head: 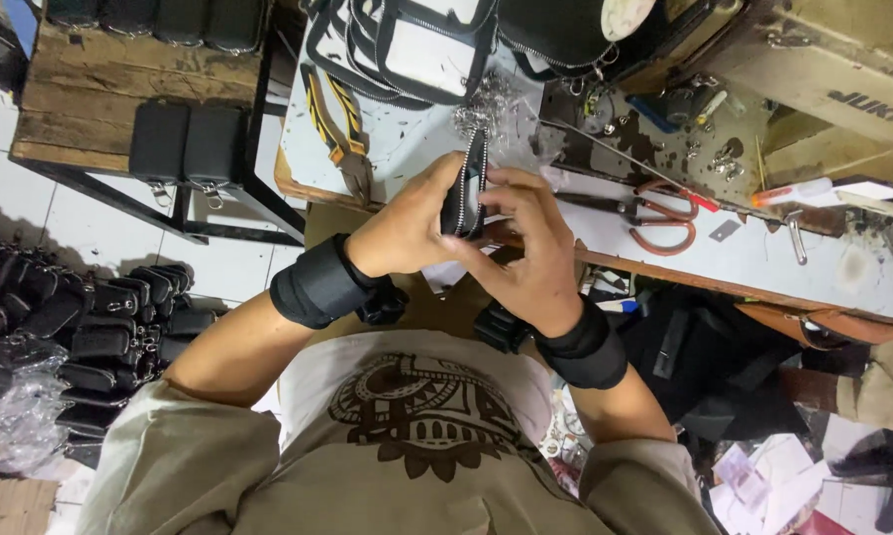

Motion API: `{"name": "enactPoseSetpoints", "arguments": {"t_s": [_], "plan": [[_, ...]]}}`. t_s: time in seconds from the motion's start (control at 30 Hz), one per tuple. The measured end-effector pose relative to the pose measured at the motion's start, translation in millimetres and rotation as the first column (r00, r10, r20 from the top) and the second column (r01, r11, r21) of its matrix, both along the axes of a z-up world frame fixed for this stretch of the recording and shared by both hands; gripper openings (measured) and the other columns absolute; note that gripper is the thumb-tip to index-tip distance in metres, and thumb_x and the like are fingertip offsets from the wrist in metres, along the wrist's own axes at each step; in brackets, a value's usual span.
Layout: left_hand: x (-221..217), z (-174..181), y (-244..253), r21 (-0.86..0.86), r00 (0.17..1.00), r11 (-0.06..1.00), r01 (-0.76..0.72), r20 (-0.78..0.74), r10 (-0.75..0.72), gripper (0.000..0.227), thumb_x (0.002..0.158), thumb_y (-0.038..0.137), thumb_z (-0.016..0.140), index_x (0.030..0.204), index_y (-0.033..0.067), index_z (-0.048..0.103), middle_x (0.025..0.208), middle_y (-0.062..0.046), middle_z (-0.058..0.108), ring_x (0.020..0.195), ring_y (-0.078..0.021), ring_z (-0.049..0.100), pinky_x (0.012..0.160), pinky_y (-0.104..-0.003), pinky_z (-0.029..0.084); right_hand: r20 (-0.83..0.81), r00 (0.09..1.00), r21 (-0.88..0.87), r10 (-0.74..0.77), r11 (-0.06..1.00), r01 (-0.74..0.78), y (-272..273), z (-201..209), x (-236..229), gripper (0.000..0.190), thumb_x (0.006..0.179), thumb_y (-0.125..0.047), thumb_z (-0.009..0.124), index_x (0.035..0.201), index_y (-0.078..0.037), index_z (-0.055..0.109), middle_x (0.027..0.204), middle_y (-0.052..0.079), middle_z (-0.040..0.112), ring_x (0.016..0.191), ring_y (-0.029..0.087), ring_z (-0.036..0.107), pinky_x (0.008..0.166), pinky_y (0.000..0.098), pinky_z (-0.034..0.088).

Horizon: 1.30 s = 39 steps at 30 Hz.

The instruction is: The person attaches zipper sliders to small zippered pouches at a workbench. They hold each pouch, thread the zipper slider onto the zipper tape by hand, work the slider along the teeth, and set the finished pouch aside before picking up the next one.

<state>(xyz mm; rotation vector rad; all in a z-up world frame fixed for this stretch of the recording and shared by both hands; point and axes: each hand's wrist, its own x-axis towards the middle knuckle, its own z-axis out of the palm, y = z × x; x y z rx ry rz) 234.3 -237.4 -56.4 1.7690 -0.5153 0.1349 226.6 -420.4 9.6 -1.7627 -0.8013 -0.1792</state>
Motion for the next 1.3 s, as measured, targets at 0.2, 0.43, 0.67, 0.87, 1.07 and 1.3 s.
{"name": "enactPoseSetpoints", "arguments": {"t_s": [0.2, 0.43, 0.67, 0.87, 1.07, 1.3], "plan": [[-2, 20, 0, 0.049, 0.999, 0.998, -0.031, -0.032, 0.033, 0.066, 0.068, 0.011, 0.084, 0.123, 0.0014, 0.049, 0.099, -0.021, 0.057, 0.088, -0.0406, 0.062, 0.075, -0.047, 0.051, 0.024, 0.999, -0.113, -0.027, 0.993, 0.03, -1, 5, 6, 0.007, 0.098, -0.002, 0.069, 0.104, 0.003, 0.067, 0.117, 0.02, 0.06, 0.09, 0.038, 0.07, 0.067, 0.0434, 0.063], [0, 8, 1, -0.042, 0.999, 0.999, 0.025, -0.043, -0.027, 0.07, 0.074, 0.012, 0.083, 0.132, -0.0017, 0.047, 0.108, -0.026, 0.059, 0.095, -0.0435, 0.063, 0.08, -0.049, 0.053, -0.183, 0.983, 0.008, 0.0, 1.0, 0.002, -4, 5, 0, 0.029, 0.092, -0.006, 0.079, 0.115, 0.001, 0.063, 0.125, 0.02, 0.056, 0.091, 0.027, 0.065, 0.074, 0.0389, 0.065], [-3, 35, 3, 0.006, 0.996, 0.998, 0.069, -0.063, -0.069, 0.095, 0.062, 0.014, 0.096, 0.139, -0.003, 0.043, 0.118, -0.03, 0.058, 0.107, -0.0485, 0.062, 0.091, -0.055, 0.052, -0.121, 0.991, -0.004, -0.057, 0.998, 0.057, -4, -4, 1, 0.037, 0.09, -0.002, 0.083, 0.121, 0.002, 0.062, 0.126, 0.021, 0.055, 0.09, 0.029, 0.064, 0.071, 0.0367, 0.066], [-5, 23, -2, -0.01, 0.999, 1.0, -0.018, -0.035, 0.018, 0.092, 0.067, 0.022, 0.098, 0.139, 0.0002, 0.045, 0.121, -0.027, 0.059, 0.111, -0.0472, 0.063, 0.092, -0.054, 0.052, -0.232, 0.972, 0.114, 0.044, 0.993, -0.017, -6, -21, 1, 0.065, 0.082, -0.009, 0.09, 0.133, 0.003, 0.052, 0.136, 0.021, 0.048, 0.104, 0.025, 0.061, 0.082, 0.0404, 0.064], [-8, 20, -11, -0.064, 0.999, 0.998, -0.01, -0.043, 0.007, 0.09, 0.071, 0.029, 0.096, 0.14, 0.002, 0.044, 0.124, -0.025, 0.063, 0.11, -0.0433, 0.065, 0.092, -0.053, 0.054, -0.302, 0.949, 0.116, 0.091, 0.992, -0.059, -17, -34, 2, 0.074, 0.081, 0.0, 0.088, 0.142, 0.004, 0.047, 0.142, 0.021, 0.046, 0.109, 0.026, 0.06, 0.089, 0.0427, 0.062], [-4, 9, -6, 0.025, 1.0, 1.0, -0.002, 0.024, 0.002, 0.101, 0.069, 0.028, 0.098, 0.145, 0.0, 0.037, 0.123, -0.028, 0.06, 0.109, -0.049, 0.063, 0.092, -0.057, 0.054, -0.329, 0.935, 0.129, 0.132, 0.987, -0.094, -21, -34, 4, 0.078, 0.082, 0.007, 0.086, 0.147, 0.0, 0.043, 0.116, 0.021, 0.055, 0.09, 0.025, 0.068, 0.077, 0.0472, 0.064]]}}
